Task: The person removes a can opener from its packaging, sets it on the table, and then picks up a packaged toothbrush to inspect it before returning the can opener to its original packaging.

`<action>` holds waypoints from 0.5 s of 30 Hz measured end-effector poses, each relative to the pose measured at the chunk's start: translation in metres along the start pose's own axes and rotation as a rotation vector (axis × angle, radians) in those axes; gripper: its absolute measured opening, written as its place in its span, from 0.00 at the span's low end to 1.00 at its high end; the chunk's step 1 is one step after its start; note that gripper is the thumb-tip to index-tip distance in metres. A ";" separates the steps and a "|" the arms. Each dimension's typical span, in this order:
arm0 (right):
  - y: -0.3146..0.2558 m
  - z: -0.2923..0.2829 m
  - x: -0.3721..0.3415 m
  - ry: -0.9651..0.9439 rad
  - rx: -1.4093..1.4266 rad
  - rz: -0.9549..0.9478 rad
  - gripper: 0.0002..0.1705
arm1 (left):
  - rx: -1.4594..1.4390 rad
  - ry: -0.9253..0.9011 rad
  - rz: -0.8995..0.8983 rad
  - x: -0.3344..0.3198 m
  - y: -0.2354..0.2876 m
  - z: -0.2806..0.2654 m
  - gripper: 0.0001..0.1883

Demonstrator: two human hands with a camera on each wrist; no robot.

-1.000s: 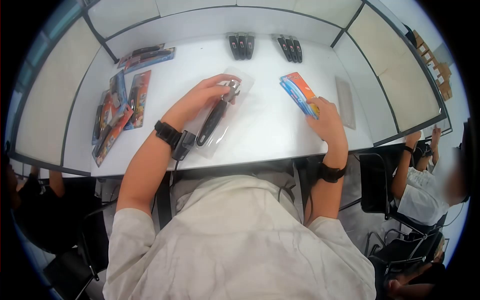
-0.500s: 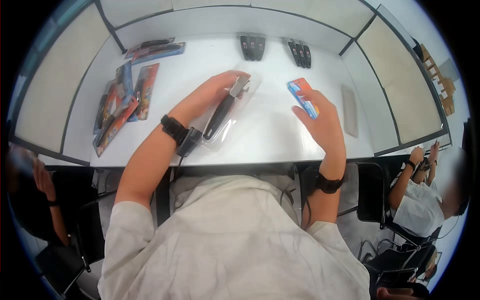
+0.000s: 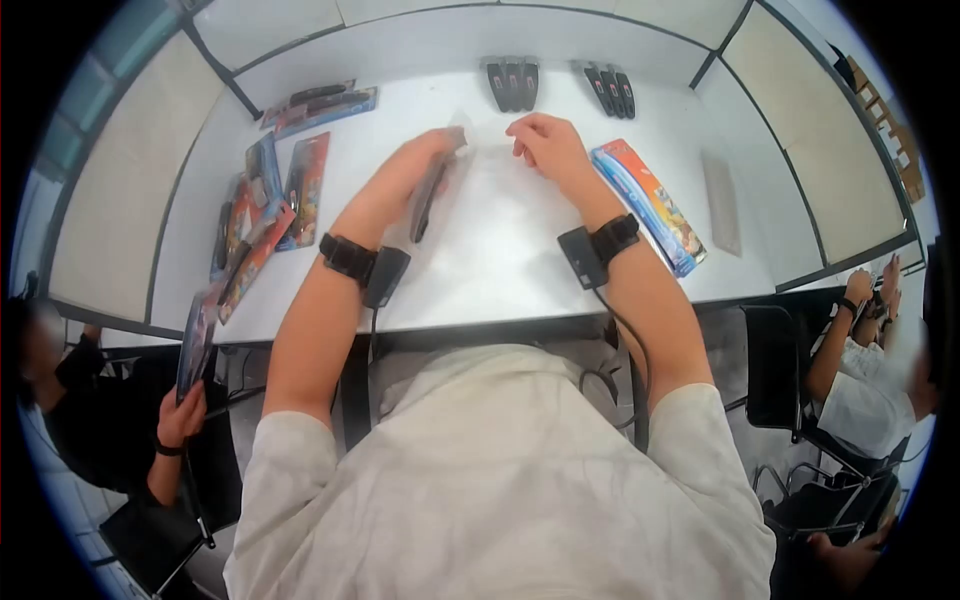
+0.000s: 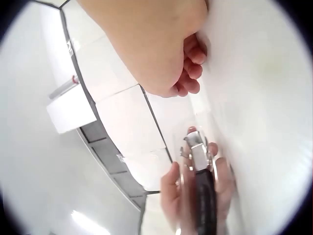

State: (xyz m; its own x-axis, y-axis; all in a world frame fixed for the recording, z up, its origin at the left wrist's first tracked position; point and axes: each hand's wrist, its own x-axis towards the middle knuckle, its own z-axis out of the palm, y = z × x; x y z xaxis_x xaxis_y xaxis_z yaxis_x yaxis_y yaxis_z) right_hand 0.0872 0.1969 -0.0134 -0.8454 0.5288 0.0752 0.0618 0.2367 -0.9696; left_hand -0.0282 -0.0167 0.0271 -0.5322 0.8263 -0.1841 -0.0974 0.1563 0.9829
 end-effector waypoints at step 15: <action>-0.011 -0.006 -0.006 0.048 0.197 0.053 0.12 | 0.674 0.122 0.314 0.016 -0.024 -0.012 0.26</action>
State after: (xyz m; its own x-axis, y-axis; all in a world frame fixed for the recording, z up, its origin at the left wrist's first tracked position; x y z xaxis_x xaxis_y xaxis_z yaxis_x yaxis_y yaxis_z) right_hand 0.0946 0.1961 -0.0022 -0.8173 0.5755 0.0289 -0.0031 0.0459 -0.9989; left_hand -0.0442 -0.0140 0.0005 -0.5431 0.8270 0.1450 0.5891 0.2523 0.7676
